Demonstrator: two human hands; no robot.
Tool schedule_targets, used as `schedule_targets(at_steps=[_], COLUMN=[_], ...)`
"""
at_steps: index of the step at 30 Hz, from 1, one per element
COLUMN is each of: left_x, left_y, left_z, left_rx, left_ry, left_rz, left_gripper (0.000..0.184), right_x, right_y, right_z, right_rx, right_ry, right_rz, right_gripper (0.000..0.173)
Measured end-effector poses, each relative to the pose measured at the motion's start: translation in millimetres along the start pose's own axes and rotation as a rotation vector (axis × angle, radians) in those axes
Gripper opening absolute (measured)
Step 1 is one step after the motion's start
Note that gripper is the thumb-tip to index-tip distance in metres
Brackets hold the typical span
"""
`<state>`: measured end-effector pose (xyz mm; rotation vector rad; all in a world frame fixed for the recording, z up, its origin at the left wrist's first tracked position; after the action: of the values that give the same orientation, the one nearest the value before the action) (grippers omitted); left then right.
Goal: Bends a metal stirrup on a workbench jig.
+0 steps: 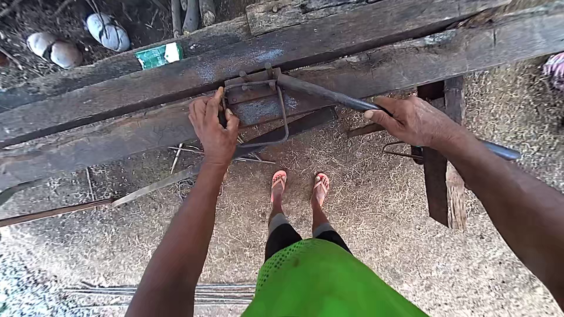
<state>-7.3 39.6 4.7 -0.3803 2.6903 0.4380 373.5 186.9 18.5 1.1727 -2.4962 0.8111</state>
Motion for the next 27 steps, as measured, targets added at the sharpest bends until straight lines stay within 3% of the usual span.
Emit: schedule_targets(at_steps=[18, 27], left_x=[-3.5, -2.9], left_y=[10.8, 10.2], left_z=[-3.5, -2.0], left_rx=[0.022, 0.021], left_ry=[0.027, 0.044], left_rz=[0.086, 0.089], left_gripper=[0.044, 0.044], right_x=[19.7, 22.5], right_y=[-15.0, -18.7], right_z=[10.8, 14.8], right_rx=[-0.049, -0.070], right_ry=[-0.054, -0.043], right_rz=[0.198, 0.215], right_gripper=[0.076, 0.074])
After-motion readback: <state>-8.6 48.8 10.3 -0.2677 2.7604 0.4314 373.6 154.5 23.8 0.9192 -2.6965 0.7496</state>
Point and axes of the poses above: each hand's wrist, its own y-axis towards the middle knuckle, its own z-axis out of the palm, x = y × z, the point moved 7 cm from there along y, towards the middle knuckle, and after that the axes turned 11 degrees about x, right-handed, at the moved point
